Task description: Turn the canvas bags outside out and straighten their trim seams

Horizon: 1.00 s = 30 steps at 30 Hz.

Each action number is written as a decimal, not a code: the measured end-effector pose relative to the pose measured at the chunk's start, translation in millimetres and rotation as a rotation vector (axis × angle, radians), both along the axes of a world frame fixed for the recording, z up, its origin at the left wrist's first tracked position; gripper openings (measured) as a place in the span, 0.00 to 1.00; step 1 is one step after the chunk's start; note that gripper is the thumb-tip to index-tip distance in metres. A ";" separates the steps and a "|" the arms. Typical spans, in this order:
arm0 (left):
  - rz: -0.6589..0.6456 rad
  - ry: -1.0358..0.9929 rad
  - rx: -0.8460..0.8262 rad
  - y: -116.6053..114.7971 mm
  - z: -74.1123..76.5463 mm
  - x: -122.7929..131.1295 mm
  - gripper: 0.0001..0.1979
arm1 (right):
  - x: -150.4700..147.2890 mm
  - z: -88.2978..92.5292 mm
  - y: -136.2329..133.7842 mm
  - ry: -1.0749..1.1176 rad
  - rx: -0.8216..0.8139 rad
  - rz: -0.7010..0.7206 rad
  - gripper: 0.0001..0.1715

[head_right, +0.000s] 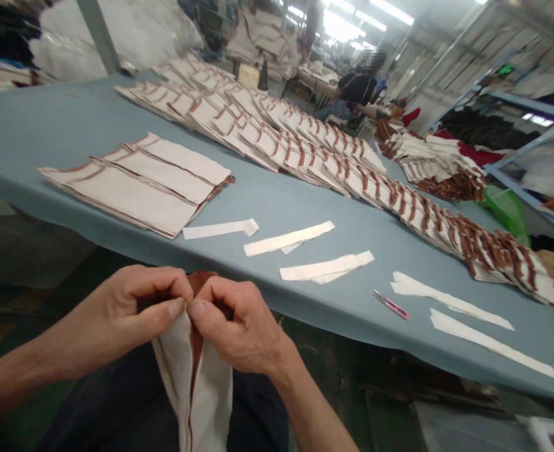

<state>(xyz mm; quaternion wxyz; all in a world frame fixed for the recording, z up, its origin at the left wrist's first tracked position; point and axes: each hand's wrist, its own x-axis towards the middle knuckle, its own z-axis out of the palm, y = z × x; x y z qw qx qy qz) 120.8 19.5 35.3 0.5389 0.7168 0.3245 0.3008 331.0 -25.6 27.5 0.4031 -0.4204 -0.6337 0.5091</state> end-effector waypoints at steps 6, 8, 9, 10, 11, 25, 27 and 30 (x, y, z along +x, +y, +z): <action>0.006 0.057 -0.139 -3.1 -0.1 3.5 0.13 | -0.7 -1.9 -4.3 -0.085 -0.023 -0.017 0.25; 0.015 0.054 -0.106 -6.4 2.8 3.3 0.13 | -1.5 -2.4 -7.0 -0.144 0.030 -0.051 0.21; 0.022 0.059 -0.087 -8.3 4.6 3.3 0.13 | -2.1 -2.8 -8.4 -0.173 0.079 -0.074 0.19; 0.026 0.069 -0.076 -9.9 6.4 3.4 0.13 | -2.6 -3.4 -9.8 -0.198 0.138 -0.098 0.18; 0.026 0.074 -0.071 -11.3 8.0 3.7 0.13 | -3.1 -4.1 -11.0 -0.215 0.203 -0.121 0.17; -0.085 0.052 -0.150 -11.6 -8.2 5.0 0.12 | 6.5 -0.5 -30.3 -0.177 0.100 -0.119 0.11; -0.101 0.073 -0.117 -10.3 -3.0 4.9 0.13 | 5.0 3.8 -30.3 -0.181 0.083 -0.130 0.11; -0.150 0.138 -0.079 -8.5 8.0 4.7 0.14 | 3.5 6.5 -30.3 -0.173 0.086 -0.152 0.13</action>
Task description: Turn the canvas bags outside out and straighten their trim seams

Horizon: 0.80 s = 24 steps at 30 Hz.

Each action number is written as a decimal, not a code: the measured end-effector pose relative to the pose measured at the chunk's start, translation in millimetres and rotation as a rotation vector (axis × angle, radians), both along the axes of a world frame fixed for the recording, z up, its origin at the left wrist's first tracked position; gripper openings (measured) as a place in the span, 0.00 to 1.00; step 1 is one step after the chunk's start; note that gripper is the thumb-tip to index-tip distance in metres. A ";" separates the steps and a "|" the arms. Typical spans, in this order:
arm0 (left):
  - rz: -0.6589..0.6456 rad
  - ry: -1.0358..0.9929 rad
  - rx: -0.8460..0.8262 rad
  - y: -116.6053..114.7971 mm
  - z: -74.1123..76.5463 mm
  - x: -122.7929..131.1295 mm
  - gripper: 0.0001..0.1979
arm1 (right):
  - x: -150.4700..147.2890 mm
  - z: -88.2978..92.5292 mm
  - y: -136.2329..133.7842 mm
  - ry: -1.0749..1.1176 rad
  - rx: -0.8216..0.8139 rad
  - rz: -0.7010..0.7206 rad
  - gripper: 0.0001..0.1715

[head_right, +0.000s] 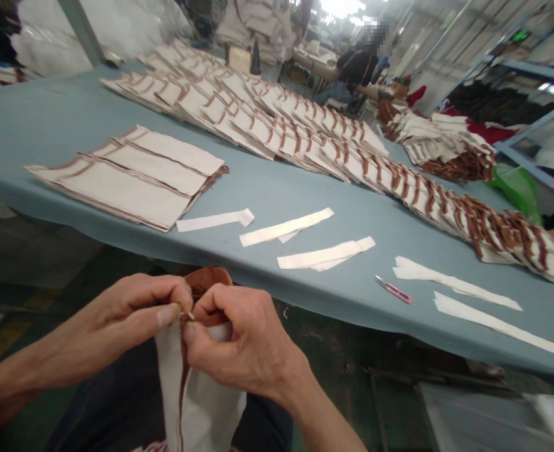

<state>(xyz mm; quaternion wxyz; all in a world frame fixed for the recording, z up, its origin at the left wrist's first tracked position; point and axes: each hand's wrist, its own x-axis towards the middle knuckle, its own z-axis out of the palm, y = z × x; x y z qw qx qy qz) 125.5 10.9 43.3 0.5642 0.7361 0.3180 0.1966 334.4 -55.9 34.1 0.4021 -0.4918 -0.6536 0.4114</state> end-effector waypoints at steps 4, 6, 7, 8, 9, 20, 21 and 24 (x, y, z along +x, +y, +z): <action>-0.039 0.151 0.028 -0.9 5.6 -3.2 0.15 | 2.3 0.3 -2.7 -0.024 0.050 -0.001 0.12; -0.063 0.158 0.011 -1.8 3.8 -4.9 0.15 | 5.2 1.8 -4.7 -0.021 0.024 0.033 0.11; -0.066 0.143 -0.009 -1.8 2.3 -5.4 0.15 | 6.8 3.0 -5.4 -0.011 0.001 0.051 0.11; -0.069 0.120 -0.030 -1.4 0.7 -5.5 0.15 | 8.4 4.4 -5.9 0.002 -0.026 0.065 0.11; -0.072 0.094 -0.048 -0.8 -0.9 -5.4 0.16 | 10.0 5.7 -6.1 0.016 -0.054 0.076 0.11; -0.135 -0.029 -0.016 3.1 -18.5 -9.7 0.19 | 11.2 16.4 -8.2 0.062 -0.094 0.084 0.07; -0.129 -0.048 -0.026 3.4 -20.4 -9.6 0.18 | 11.1 16.6 -8.3 0.057 -0.077 0.075 0.06; -0.100 -0.094 -0.039 4.1 -26.1 -9.6 0.15 | 12.9 14.9 -7.5 0.026 -0.005 0.047 0.05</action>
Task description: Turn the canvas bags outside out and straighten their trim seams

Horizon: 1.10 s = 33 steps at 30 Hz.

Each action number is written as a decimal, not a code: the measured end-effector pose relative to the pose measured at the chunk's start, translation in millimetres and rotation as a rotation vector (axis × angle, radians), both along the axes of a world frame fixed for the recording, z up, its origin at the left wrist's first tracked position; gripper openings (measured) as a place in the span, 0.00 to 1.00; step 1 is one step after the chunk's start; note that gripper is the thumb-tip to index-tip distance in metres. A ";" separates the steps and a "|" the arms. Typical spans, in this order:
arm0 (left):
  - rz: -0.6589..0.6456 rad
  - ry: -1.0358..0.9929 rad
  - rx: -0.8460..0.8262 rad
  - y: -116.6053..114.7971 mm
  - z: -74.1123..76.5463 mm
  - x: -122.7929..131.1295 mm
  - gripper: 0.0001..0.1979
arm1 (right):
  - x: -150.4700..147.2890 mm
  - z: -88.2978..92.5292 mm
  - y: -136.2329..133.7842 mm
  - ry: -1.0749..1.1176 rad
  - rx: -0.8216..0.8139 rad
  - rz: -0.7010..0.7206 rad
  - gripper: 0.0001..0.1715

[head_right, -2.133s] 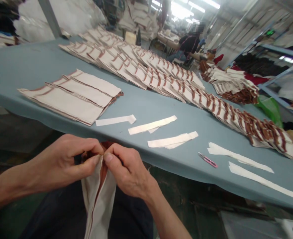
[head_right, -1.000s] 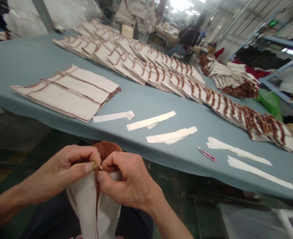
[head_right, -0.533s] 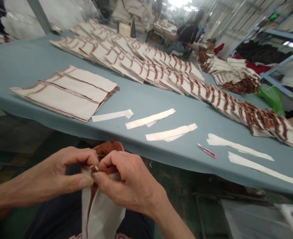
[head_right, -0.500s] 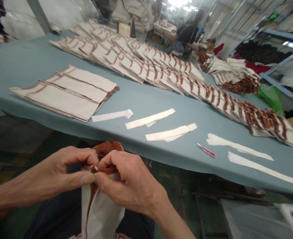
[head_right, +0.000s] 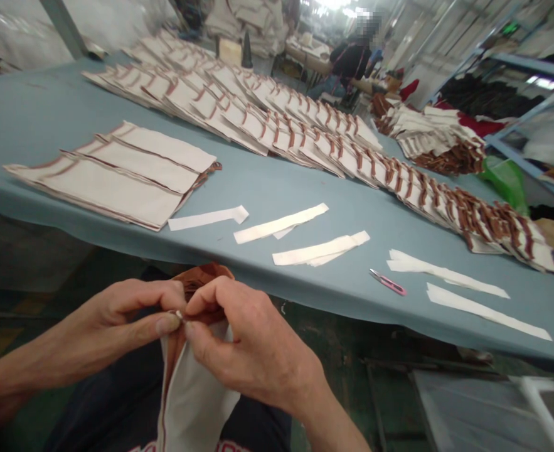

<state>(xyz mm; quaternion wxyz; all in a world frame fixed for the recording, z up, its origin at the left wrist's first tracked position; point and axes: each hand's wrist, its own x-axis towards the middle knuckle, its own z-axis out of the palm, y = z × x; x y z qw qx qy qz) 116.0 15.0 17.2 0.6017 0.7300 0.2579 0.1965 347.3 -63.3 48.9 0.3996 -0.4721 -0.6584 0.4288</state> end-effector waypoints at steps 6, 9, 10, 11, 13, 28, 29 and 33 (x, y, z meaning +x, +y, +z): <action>0.006 0.022 0.000 -1.4 -1.8 -3.4 0.15 | 8.1 -9.9 3.2 -0.012 0.044 0.050 0.07; -0.020 0.123 0.025 -1.2 -2.3 -4.5 0.16 | 8.8 -14.1 2.9 -0.021 0.051 0.062 0.07; -0.027 0.162 0.042 -0.9 -2.4 -4.3 0.16 | 8.1 -15.2 2.5 -0.023 0.055 0.056 0.08; -0.033 0.192 0.059 -0.4 -2.3 -3.9 0.17 | 7.1 -16.2 2.1 -0.025 0.057 0.049 0.08; -0.043 0.214 0.074 0.8 -0.4 -2.6 0.19 | 4.6 -18.3 1.6 -0.025 0.062 0.031 0.08; -0.085 0.165 0.010 1.6 18.3 -4.3 0.24 | -11.1 -19.1 0.1 -0.151 -0.042 0.018 0.19; -0.080 0.167 0.038 1.5 18.5 -4.5 0.24 | -13.4 -18.9 0.2 -0.133 -0.055 0.011 0.19; -0.068 0.145 0.128 0.8 16.1 -5.9 0.23 | -18.4 -17.8 1.3 -0.056 -0.141 0.001 0.20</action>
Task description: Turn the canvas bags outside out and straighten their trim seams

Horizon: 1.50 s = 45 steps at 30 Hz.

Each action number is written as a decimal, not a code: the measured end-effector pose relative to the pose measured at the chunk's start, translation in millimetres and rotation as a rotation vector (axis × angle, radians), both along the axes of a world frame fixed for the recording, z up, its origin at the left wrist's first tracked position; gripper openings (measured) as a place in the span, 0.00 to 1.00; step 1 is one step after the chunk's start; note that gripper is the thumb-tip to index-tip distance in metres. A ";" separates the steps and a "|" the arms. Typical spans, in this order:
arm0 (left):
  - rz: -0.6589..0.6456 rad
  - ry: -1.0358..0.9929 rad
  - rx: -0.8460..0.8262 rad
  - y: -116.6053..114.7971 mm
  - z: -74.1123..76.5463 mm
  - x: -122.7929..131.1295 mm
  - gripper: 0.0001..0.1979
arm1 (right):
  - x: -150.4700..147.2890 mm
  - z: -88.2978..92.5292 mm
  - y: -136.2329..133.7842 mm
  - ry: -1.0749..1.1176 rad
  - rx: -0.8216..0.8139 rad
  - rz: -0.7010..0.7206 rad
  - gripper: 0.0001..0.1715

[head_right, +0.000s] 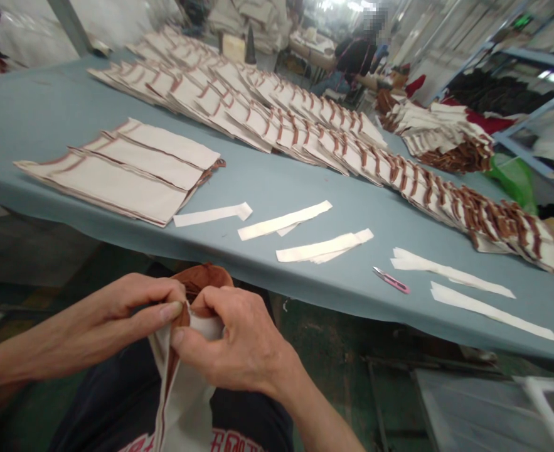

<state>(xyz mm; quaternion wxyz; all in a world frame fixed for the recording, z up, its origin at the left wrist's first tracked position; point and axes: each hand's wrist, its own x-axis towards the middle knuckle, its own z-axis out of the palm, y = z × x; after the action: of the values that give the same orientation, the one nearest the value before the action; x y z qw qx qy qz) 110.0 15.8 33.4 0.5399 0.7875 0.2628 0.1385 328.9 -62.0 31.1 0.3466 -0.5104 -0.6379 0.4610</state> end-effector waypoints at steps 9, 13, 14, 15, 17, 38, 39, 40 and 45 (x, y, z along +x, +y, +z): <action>0.172 -0.087 0.006 -8.7 -13.3 7.7 0.18 | -19.7 -14.1 -0.6 -0.082 -0.214 -0.099 0.18; 0.427 -0.150 -0.368 -20.9 -24.7 25.0 0.19 | -29.6 -18.8 -1.2 -0.247 -0.226 -0.161 0.15; 0.475 -0.157 -0.450 -24.1 -29.2 29.7 0.20 | -30.2 -19.2 -1.2 -0.278 -0.233 -0.164 0.14; 0.505 -0.160 -0.509 -27.1 -34.0 34.0 0.21 | -30.0 -19.4 -1.3 -0.295 -0.245 -0.161 0.13; 0.516 -0.155 -0.571 -31.8 -42.4 39.2 0.22 | -27.1 -19.8 -1.6 -0.278 -0.272 -0.144 0.12; 0.107 -0.095 -0.267 -11.2 -31.4 -17.7 0.19 | 1.1 8.6 -3.9 0.135 -0.182 0.023 0.11; 0.092 -0.121 -0.283 -10.5 -32.8 -19.1 0.19 | 1.9 7.3 -4.2 0.143 -0.168 0.019 0.10; 0.083 -0.141 -0.290 -9.8 -33.9 -20.0 0.19 | 2.3 5.4 -4.3 0.150 -0.147 0.016 0.08; 0.075 -0.166 -0.174 -7.6 -28.8 -19.3 0.19 | 1.2 -6.1 -3.2 0.105 0.093 0.032 0.06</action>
<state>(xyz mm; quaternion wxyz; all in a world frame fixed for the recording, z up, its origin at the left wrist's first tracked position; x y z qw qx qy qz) 90.7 8.1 4.6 0.6206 0.7131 0.2576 0.1998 330.2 -65.3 25.0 0.3955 -0.4586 -0.6476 0.4625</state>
